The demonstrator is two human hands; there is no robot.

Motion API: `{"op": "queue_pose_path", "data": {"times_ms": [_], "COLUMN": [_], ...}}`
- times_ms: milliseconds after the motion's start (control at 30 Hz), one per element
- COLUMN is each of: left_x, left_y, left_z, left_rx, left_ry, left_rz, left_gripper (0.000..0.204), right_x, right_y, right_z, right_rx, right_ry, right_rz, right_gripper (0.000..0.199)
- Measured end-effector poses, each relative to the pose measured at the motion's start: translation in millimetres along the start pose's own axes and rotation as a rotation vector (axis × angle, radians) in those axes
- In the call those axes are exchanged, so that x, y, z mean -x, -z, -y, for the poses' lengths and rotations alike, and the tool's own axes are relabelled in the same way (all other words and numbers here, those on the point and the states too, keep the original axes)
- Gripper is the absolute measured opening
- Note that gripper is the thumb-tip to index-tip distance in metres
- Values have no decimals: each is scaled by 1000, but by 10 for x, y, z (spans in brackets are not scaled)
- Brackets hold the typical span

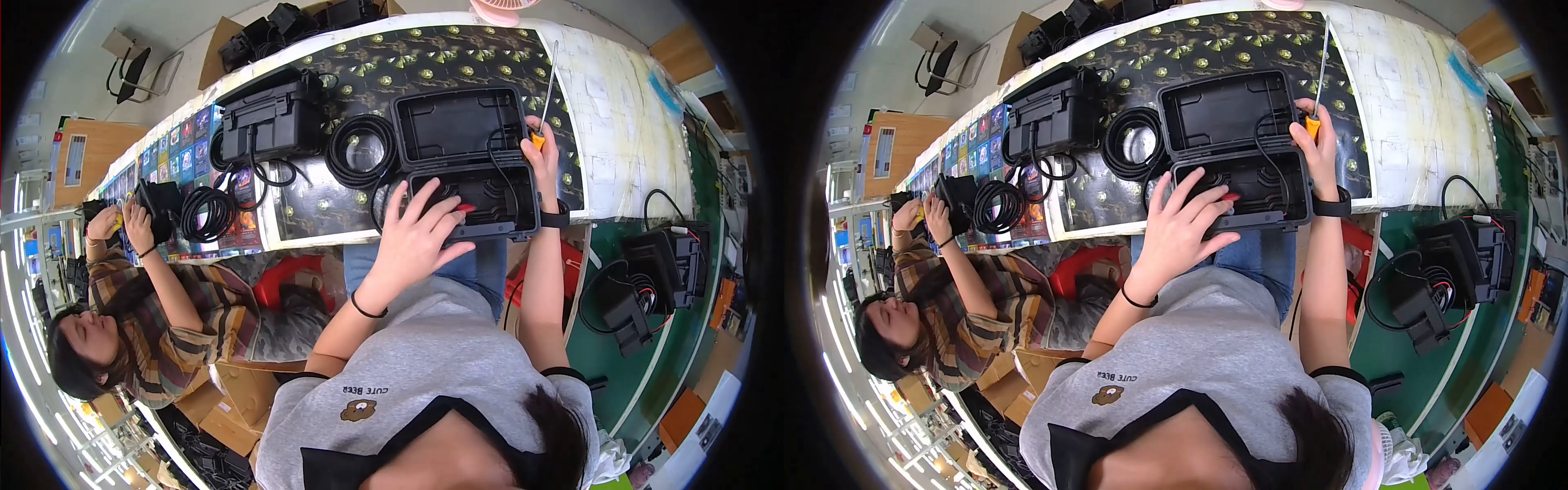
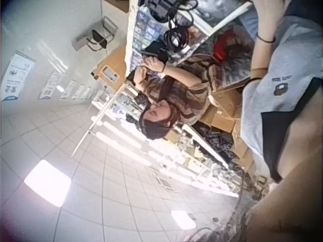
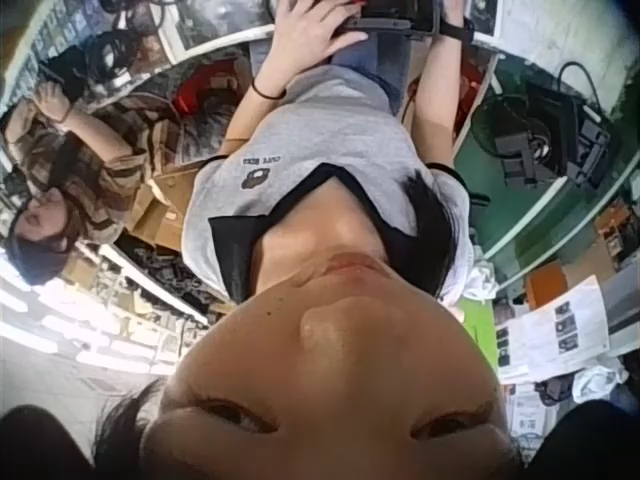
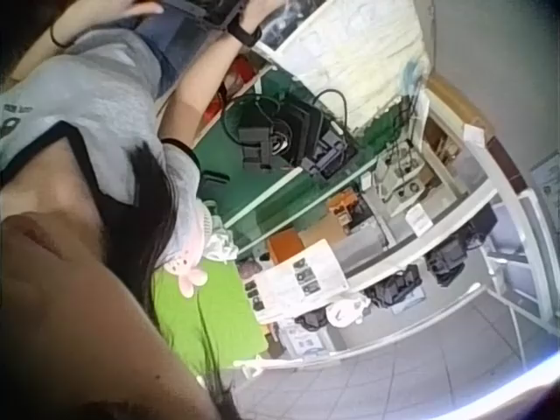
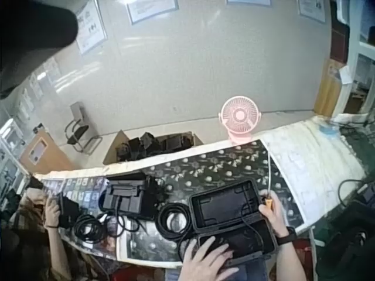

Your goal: Assemble electronic components and wires into black plastic boxes using a screwdriver.

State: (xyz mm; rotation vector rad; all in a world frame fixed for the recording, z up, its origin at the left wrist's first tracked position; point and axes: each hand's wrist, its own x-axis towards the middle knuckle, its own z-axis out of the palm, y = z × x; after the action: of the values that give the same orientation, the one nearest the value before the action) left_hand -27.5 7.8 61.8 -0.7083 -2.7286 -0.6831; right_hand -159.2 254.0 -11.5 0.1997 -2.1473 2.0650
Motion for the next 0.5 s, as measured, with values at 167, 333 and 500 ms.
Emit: {"op": "queue_pose_path", "data": {"times_ms": [167,333,500], "left_x": [6,21,-113], "left_y": [-2,19,57], "left_z": [62,142,277], "left_rx": [-31,-55,-9], "left_ry": [4,-49,-112], "left_rz": [50,116,105], "left_gripper": [42,45,47], "right_x": [19,8,42], "right_y": [26,34,122], "right_z": [66,149,78], "right_rx": [-8,-81,-325], "right_ry": [-85,-73,-138], "right_rz": [26,51,25], "right_gripper": [53,55,64]}}
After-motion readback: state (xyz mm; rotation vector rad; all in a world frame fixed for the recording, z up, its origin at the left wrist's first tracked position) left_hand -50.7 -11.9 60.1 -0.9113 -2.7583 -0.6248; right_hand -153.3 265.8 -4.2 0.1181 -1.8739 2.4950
